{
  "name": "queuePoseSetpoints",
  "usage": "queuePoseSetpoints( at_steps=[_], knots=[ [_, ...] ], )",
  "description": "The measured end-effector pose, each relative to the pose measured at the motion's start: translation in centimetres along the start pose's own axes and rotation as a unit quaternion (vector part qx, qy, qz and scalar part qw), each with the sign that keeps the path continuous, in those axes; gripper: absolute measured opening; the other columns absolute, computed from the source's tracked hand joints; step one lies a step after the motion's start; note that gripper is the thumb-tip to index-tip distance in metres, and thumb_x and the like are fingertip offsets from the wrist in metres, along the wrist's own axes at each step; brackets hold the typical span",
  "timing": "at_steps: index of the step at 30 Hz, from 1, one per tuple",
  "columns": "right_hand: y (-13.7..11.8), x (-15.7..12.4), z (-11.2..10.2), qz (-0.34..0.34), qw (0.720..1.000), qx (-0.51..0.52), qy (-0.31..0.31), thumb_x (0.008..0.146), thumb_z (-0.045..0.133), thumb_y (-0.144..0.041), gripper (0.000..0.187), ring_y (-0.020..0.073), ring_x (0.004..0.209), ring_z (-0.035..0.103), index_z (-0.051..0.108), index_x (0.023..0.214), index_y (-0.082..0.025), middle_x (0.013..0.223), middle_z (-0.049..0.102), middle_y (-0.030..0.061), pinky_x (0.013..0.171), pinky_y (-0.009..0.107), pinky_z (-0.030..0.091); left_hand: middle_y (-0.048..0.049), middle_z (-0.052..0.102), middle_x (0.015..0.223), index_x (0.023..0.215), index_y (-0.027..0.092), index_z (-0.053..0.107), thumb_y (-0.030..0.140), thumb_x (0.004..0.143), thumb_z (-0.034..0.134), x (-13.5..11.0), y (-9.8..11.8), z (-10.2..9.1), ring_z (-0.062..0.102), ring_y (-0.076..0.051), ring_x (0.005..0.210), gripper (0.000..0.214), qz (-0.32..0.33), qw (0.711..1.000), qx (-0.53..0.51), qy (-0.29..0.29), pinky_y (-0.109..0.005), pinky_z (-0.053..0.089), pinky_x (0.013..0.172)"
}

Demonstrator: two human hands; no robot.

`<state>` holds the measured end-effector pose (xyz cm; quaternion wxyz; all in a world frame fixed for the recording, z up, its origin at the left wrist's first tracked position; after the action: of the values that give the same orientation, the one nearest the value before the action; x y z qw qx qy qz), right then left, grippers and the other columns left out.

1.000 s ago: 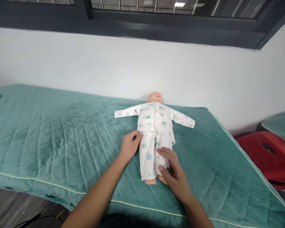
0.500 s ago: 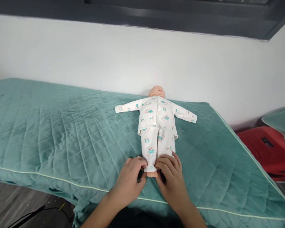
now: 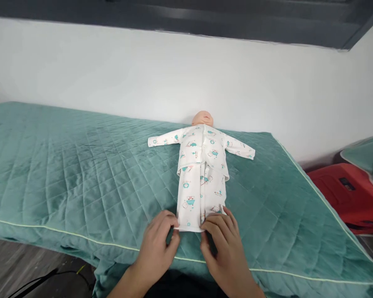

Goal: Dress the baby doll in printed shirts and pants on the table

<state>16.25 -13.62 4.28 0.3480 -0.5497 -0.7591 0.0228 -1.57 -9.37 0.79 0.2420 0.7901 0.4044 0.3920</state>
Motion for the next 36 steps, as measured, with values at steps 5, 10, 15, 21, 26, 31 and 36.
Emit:
queuePoseSetpoints(
  at_steps=[5, 10, 15, 21, 26, 31, 36],
  knots=[
    [1.2, -1.9, -0.7, 0.032, 0.997, 0.064, 0.001, 0.089, 0.056, -0.012, 0.042, 0.0296, 0.126, 0.055, 0.056, 0.127, -0.03, 0.125, 0.063, 0.0084, 0.106, 0.054, 0.049, -0.0114, 0.06, 0.12, 0.111, 0.026, 0.054, 0.012, 0.092, 0.049, -0.2, 0.7, 0.8, 0.059, -0.027, 0.114, 0.024, 0.003, 0.998, 0.048, 0.033, -0.046, 0.054, 0.093],
    [3.5, -3.3, -1.5, 0.102, 0.989, 0.096, 0.045, 0.094, 0.052, -0.015, 0.043, 0.028, 0.126, 0.054, 0.052, 0.135, -0.029, 0.133, 0.055, 0.0108, 0.101, 0.05, 0.052, -0.0138, 0.054, 0.139, 0.121, 0.023, 0.054, 0.012, 0.089, 0.054, 1.8, 3.8, 1.7, 0.044, -0.031, 0.138, 0.034, 0.094, 0.992, 0.078, 0.019, -0.054, 0.047, 0.108],
    [5.2, -3.1, -0.6, 0.133, 0.989, 0.005, 0.063, 0.093, 0.058, -0.019, 0.033, 0.0274, 0.106, 0.059, 0.054, 0.124, -0.025, 0.117, 0.061, 0.0101, 0.087, 0.047, 0.053, -0.0143, 0.051, 0.146, 0.119, 0.018, 0.059, 0.011, 0.088, 0.056, 4.0, 5.2, 3.7, 0.036, -0.035, 0.145, 0.032, 0.108, 0.978, 0.177, -0.029, -0.056, 0.042, 0.113],
    [5.9, -2.0, 0.5, 0.162, 0.985, 0.056, 0.036, 0.096, 0.058, -0.025, 0.004, 0.0234, 0.088, 0.059, 0.059, 0.099, -0.025, 0.097, 0.064, 0.0044, 0.076, 0.04, 0.047, -0.0155, 0.055, 0.144, 0.102, 0.017, 0.061, 0.013, 0.09, 0.057, 4.8, 5.2, 4.7, 0.039, -0.036, 0.143, 0.014, 0.095, 0.97, 0.222, -0.013, -0.059, 0.042, 0.11],
    [5.8, -1.2, -0.1, 0.198, 0.944, 0.264, 0.032, 0.097, 0.057, -0.026, 0.006, 0.0174, 0.078, 0.056, 0.055, 0.091, -0.024, 0.086, 0.059, 0.0007, 0.072, 0.031, 0.046, -0.0142, 0.056, 0.138, 0.097, 0.019, 0.058, 0.011, 0.088, 0.057, 4.8, 5.5, 3.8, 0.04, -0.034, 0.142, 0.012, 0.079, 0.986, 0.146, -0.014, -0.057, 0.044, 0.11],
    [4.6, -1.7, -2.1, 0.16, 0.919, 0.353, 0.068, 0.097, 0.055, -0.019, 0.008, 0.0145, 0.084, 0.055, 0.054, 0.092, -0.025, 0.091, 0.054, -0.0002, 0.075, 0.027, 0.045, -0.0118, 0.055, 0.138, 0.1, 0.019, 0.056, 0.005, 0.084, 0.055, 4.5, 6.5, 2.4, 0.037, -0.031, 0.143, 0.022, 0.076, 0.994, 0.08, -0.022, -0.054, 0.043, 0.111],
    [4.0, -2.7, -3.2, 0.145, 0.938, 0.305, 0.078, 0.097, 0.052, -0.013, 0.013, 0.0137, 0.088, 0.054, 0.053, 0.096, -0.026, 0.094, 0.052, 0.0004, 0.076, 0.026, 0.045, -0.0107, 0.055, 0.139, 0.101, 0.019, 0.055, 0.005, 0.084, 0.055, 3.8, 6.9, 2.0, 0.035, -0.03, 0.144, 0.022, 0.079, 0.994, 0.071, -0.019, -0.052, 0.042, 0.113]
  ],
)
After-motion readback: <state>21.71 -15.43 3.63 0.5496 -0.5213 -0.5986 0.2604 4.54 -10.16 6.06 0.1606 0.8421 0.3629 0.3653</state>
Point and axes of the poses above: each hand's wrist, its own x-axis towards the middle knuckle, its own z-axis out of the palm, y = z × x, the point moved 4 cm from there along x, towards the middle knuckle
